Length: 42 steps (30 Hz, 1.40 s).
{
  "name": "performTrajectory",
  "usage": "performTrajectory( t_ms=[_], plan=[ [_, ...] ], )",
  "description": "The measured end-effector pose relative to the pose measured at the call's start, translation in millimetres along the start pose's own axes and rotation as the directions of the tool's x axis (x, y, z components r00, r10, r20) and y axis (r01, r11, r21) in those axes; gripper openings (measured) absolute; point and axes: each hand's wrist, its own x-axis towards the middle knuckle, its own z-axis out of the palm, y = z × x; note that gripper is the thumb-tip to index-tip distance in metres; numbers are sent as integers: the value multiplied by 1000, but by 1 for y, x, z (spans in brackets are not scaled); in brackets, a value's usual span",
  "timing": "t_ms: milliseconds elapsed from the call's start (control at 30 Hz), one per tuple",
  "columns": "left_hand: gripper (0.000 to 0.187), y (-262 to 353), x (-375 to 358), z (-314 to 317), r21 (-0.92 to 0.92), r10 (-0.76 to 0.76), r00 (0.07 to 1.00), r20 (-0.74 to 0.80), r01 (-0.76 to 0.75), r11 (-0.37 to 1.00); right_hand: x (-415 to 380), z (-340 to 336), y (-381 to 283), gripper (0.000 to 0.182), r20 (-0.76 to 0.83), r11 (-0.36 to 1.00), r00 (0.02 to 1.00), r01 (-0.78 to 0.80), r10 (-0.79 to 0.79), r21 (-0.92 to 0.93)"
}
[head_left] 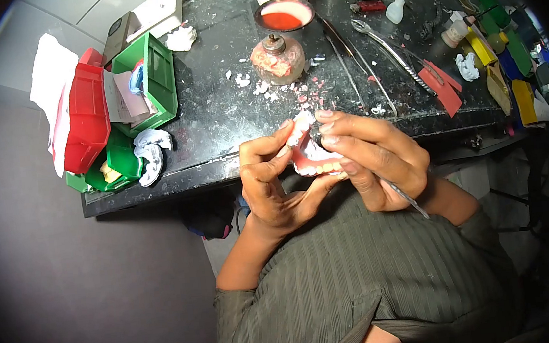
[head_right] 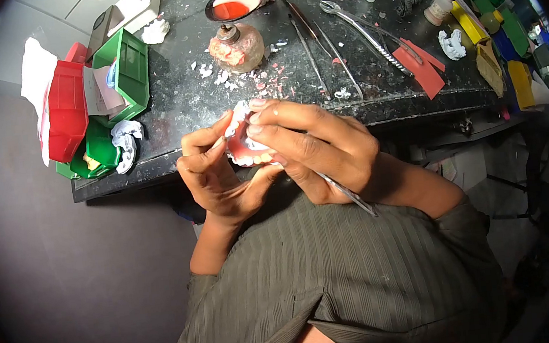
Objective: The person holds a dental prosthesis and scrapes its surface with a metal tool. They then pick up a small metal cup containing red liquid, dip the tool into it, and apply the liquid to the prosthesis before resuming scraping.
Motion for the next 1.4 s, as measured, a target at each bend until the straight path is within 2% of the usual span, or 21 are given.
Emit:
performTrajectory(
  t_ms=[300,700,1200,1267,1400],
  plan=[
    [72,2,0,-1,114,50,998,25,-53,992,-3,6,7,20,6,997,997,81,-81,-5],
    [71,0,-2,1,130,70,997,23,-72,989,0,1,7,22,61,999,998,36,-36,0],
    [73,3,0,0,-49,-37,999,32,38,998,-2,0,8,22,58,999,998,35,-35,3],
    [74,3,-1,1,-194,-109,993,33,114,974,-2,-1,8,22,64,999,997,33,-33,-1],
    [78,2,-2,-1,-256,-118,991,60,130,958,-1,-1,5,19,62,1000,998,-27,27,-1]
  ],
)
